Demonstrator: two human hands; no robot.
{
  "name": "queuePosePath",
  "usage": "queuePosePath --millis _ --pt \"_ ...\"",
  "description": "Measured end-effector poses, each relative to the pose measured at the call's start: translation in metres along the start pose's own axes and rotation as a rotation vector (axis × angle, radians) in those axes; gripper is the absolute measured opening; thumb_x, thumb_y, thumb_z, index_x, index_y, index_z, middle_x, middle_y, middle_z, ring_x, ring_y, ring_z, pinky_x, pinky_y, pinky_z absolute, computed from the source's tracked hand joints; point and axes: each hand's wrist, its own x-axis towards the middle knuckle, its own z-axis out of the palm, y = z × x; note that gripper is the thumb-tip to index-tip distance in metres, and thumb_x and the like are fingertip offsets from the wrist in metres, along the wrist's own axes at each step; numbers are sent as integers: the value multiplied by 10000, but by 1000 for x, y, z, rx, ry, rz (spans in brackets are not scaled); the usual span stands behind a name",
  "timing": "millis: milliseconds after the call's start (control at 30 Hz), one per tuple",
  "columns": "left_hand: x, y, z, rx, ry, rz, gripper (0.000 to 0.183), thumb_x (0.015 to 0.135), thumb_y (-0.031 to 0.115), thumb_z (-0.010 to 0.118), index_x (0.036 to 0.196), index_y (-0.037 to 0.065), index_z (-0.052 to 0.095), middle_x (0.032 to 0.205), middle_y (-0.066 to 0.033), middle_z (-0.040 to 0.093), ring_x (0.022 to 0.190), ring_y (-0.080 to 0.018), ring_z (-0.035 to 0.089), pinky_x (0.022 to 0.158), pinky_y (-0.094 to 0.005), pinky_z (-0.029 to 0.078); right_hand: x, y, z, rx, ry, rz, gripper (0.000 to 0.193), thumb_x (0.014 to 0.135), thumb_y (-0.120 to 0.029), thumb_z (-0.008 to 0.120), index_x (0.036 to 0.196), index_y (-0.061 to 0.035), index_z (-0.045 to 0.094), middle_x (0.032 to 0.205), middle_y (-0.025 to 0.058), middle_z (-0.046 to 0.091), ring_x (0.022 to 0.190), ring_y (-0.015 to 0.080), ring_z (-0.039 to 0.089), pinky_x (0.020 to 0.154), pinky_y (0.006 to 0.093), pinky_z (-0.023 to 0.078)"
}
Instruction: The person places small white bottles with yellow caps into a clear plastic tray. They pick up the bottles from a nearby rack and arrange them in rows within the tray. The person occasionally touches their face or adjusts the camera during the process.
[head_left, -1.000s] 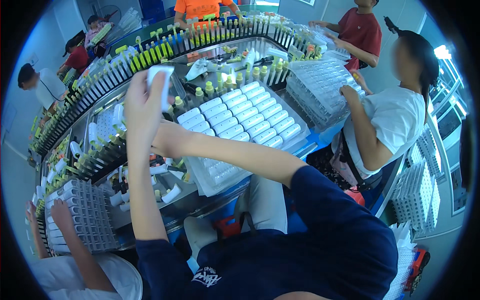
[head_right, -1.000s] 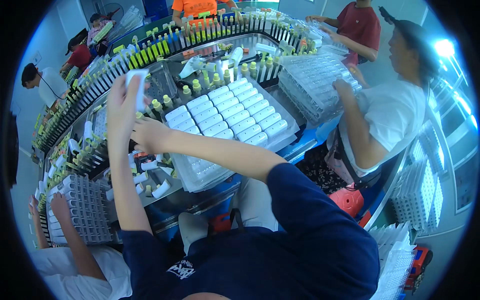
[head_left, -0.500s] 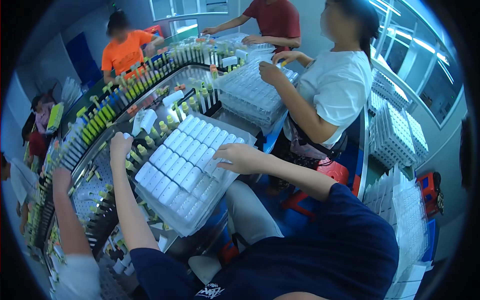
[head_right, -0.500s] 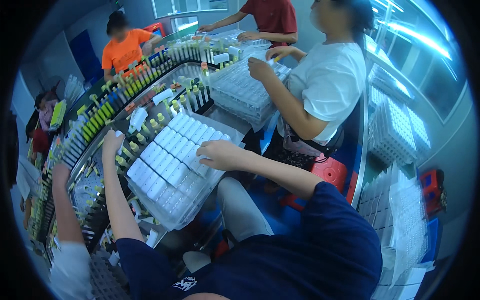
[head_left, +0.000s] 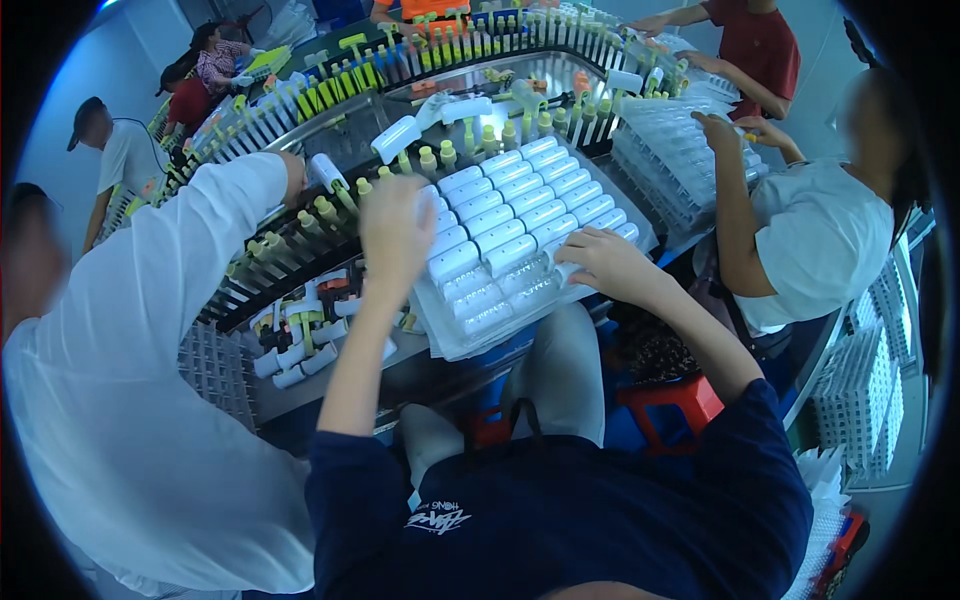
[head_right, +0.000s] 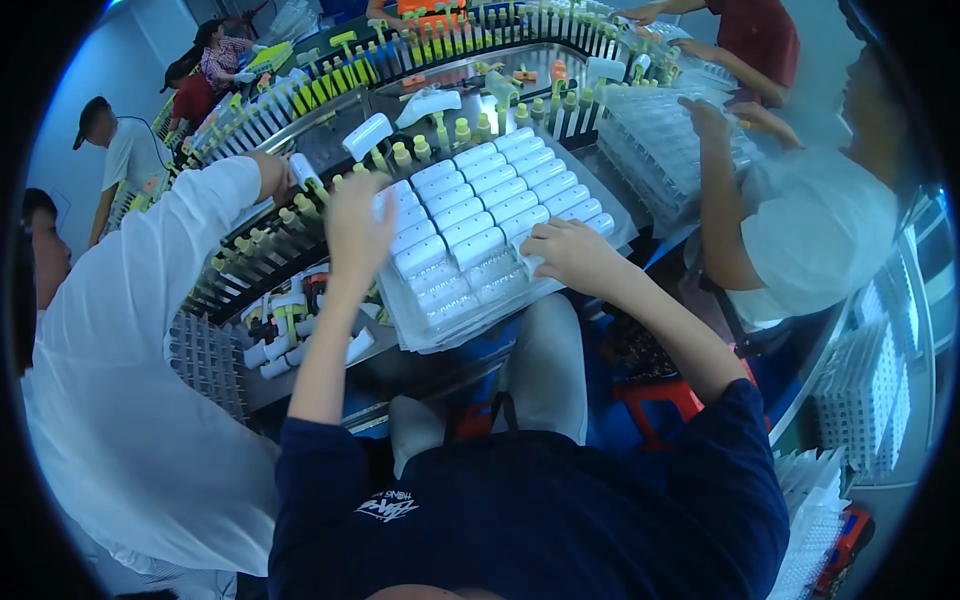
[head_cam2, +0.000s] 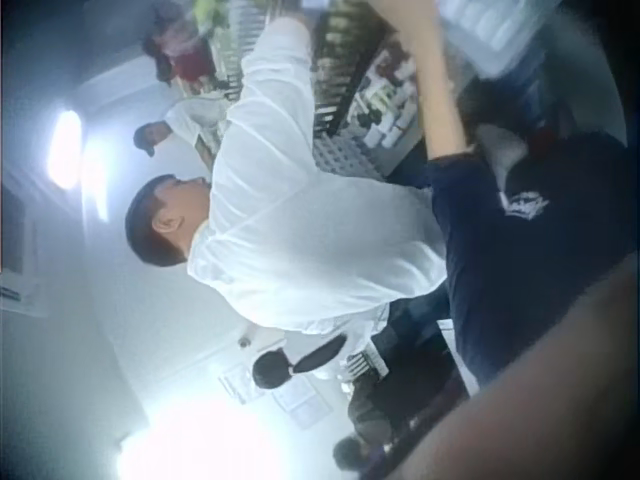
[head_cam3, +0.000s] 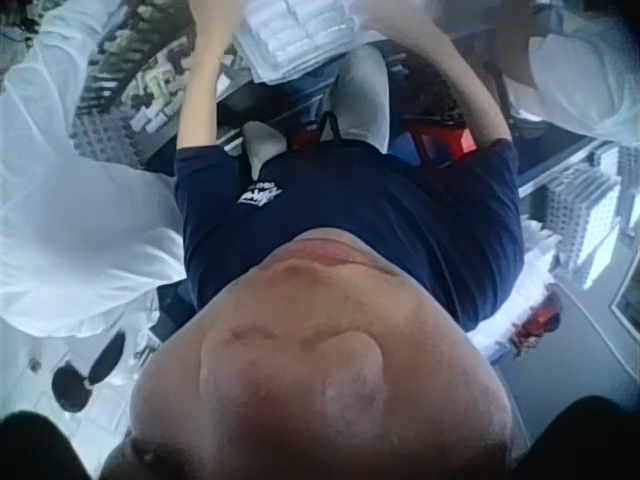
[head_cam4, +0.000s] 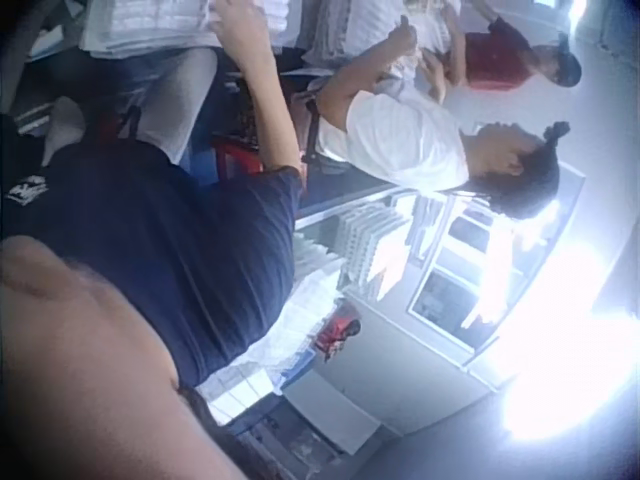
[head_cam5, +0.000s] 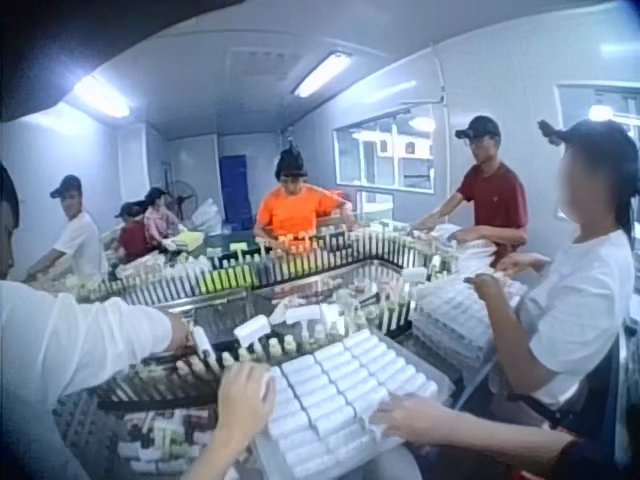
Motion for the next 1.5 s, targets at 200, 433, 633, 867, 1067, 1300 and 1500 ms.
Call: queuePosePath --millis 200,433,633,867,1067,1300,1500 --pt "-34 34 15 -35 -510 -57 257 860 215 797 1065 74 729 1085 -117 648 1119 -318 613 923 -476 526 7 3 -1 -57 -2 -83 413 845 -157 832 1207 -88 646 1138 113 675 1132 328 653 975 460 510" --pt "-38 27 12 -33 -575 -46 243 844 168 805 1035 45 716 1105 -123 634 1139 -330 598 950 -474 501 96 7 -59 291 455 189 362 995 -291 707 1145 27 620 983 227 704 904 420 698 812 471 546" --pt "-41 35 6 -41 -504 -18 206 888 109 737 1058 23 657 1099 -151 660 1092 -344 624 939 -481 484 282 14 -28 228 609 310 438 957 -340 714 1081 73 635 1006 287 734 979 442 739 860 504 580" --pt "-52 20 -6 -229 -229 -53 252 933 84 672 1177 28 639 1077 -139 690 1021 -362 646 919 -485 480 367 -22 37 -109 300 284 353 895 -249 763 1121 -7 639 1081 210 757 946 360 781 816 465 613" --pt "-48 28 -9 -43 -528 -60 333 909 177 755 1212 55 685 1130 -134 692 1160 -352 615 979 -488 483 353 -80 40 -219 256 56 403 961 -260 713 1251 -14 580 1358 199 652 1187 334 699 927 482 575" --pt "-50 19 24 22 -388 103 343 882 190 768 1175 38 675 1172 -154 660 1136 -370 597 1003 -525 456 252 -84 29 52 373 -302 320 978 -222 681 1254 -61 658 1330 154 657 1225 338 651 1038 494 506" --pt "-36 28 5 -79 -572 -15 283 884 179 761 1097 27 654 1090 -152 651 1103 -353 599 992 -484 464 96 -28 -24 -47 -360 145 215 958 -175 685 1128 -45 665 1103 156 690 1106 394 674 894 508 554"
